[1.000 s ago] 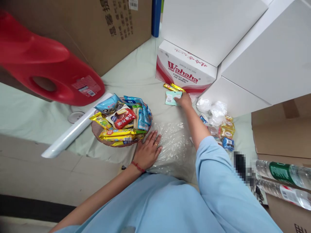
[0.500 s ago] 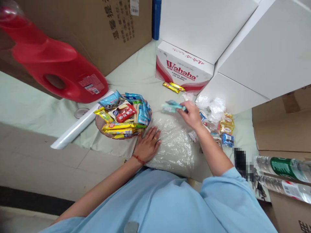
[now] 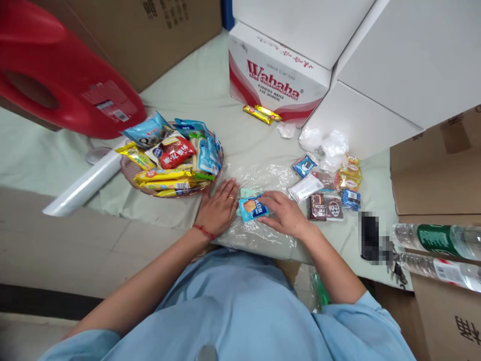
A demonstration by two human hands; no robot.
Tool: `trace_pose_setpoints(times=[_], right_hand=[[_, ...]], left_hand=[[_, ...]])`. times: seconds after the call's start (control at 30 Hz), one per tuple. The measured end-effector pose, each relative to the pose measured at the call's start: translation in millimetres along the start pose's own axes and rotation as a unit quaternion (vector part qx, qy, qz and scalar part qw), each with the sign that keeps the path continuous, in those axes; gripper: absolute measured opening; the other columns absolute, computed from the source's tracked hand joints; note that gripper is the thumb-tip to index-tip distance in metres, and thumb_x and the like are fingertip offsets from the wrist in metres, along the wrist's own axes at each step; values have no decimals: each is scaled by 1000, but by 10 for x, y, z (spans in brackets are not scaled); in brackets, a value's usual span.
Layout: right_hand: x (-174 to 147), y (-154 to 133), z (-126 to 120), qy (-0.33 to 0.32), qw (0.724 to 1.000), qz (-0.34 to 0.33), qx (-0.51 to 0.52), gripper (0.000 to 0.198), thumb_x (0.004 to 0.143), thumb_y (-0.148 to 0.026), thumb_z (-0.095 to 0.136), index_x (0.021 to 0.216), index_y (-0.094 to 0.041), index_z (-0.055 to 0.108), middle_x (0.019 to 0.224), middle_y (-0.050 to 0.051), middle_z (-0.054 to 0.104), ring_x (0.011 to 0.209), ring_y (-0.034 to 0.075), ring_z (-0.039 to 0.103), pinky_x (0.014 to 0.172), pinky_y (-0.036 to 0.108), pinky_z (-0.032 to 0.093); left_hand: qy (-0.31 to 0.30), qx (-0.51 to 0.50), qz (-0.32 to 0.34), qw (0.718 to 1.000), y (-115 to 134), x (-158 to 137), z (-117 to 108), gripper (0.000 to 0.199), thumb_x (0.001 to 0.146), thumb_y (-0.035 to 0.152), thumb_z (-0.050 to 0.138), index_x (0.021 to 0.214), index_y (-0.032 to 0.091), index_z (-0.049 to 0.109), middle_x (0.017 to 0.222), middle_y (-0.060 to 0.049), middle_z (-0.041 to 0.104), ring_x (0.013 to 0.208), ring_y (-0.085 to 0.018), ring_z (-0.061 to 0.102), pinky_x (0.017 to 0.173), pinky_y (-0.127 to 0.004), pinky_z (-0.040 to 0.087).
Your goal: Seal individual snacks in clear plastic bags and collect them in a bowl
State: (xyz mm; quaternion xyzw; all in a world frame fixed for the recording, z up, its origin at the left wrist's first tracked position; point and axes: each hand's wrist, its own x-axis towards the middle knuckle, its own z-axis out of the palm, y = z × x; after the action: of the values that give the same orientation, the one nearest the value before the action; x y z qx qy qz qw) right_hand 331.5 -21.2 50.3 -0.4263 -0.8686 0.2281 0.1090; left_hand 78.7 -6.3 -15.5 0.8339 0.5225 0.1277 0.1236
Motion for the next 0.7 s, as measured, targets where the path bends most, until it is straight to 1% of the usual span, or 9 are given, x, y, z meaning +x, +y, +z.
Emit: trace_pose_setpoints(times=[0.03,0.1,0.17,0.2,0.27,0.3,0.37,0.53,0.7], right_hand=[[78,-33,4,-8,1000,2,-9,61,94,-44,68,150,-28,48,148,15,51,135,31,52,108,48,49],[229,-97,62,-51,998,1,-39,67,91,-44,72,151,-28,47,152,15,47,136,33,51,108,49,49],[342,-156,141,-80,995,26,-63,65,90,-42,73,149,-27,49,149,15,49,128,33,57,101,47,53],[379,-182,173,-75,994,52,-68,64,91,-43,73,148,-27,50,145,15,52,122,32,61,96,45,55],[425,-221,215,-48,991,107,-68,65,90,-48,72,147,-27,50,137,14,54,113,30,65,89,41,57],[439,-235,225,-39,989,126,-68,66,89,-49,73,148,-28,49,135,14,55,111,30,66,87,40,57],[462,-256,234,-42,986,143,-75,70,88,-48,75,149,-29,48,137,14,53,111,30,66,85,39,56],[465,-279,216,-89,982,127,-105,75,85,-38,78,152,-29,44,142,14,52,113,30,64,84,38,55],[368,-221,148,-102,984,92,-111,72,87,-32,75,152,-30,45,144,13,52,115,29,64,85,36,54]], left_hand=[[2,-3,-2,1000,4,0,0,55,105,30,29,157,16,41,165,-11,36,154,-27,34,127,-60,14],[6,-4,-10,1000,12,-2,-1,55,105,31,31,156,17,41,166,-11,36,155,-28,30,127,-60,15],[12,-2,-21,1000,17,-5,0,55,105,32,32,156,18,42,167,-11,34,157,-29,24,126,-60,16],[14,-3,-23,1000,18,-6,3,54,105,33,32,156,18,42,167,-11,33,158,-29,23,126,-60,16],[13,-11,-20,1000,13,-5,11,55,105,34,32,157,20,41,167,-11,33,157,-29,25,126,-61,15],[12,-16,-17,1000,8,-3,16,55,105,34,32,157,20,40,167,-11,33,156,-30,27,126,-61,14],[12,-22,-15,1000,-4,-1,24,55,105,34,31,158,20,40,167,-12,34,155,-30,30,126,-62,14],[16,-26,-8,1000,-13,-3,20,55,105,34,29,157,19,41,166,-12,34,155,-30,30,126,-61,14],[15,-23,-16,999,6,-5,4,54,106,34,31,156,19,42,167,-11,34,155,-28,31,126,-59,16]])
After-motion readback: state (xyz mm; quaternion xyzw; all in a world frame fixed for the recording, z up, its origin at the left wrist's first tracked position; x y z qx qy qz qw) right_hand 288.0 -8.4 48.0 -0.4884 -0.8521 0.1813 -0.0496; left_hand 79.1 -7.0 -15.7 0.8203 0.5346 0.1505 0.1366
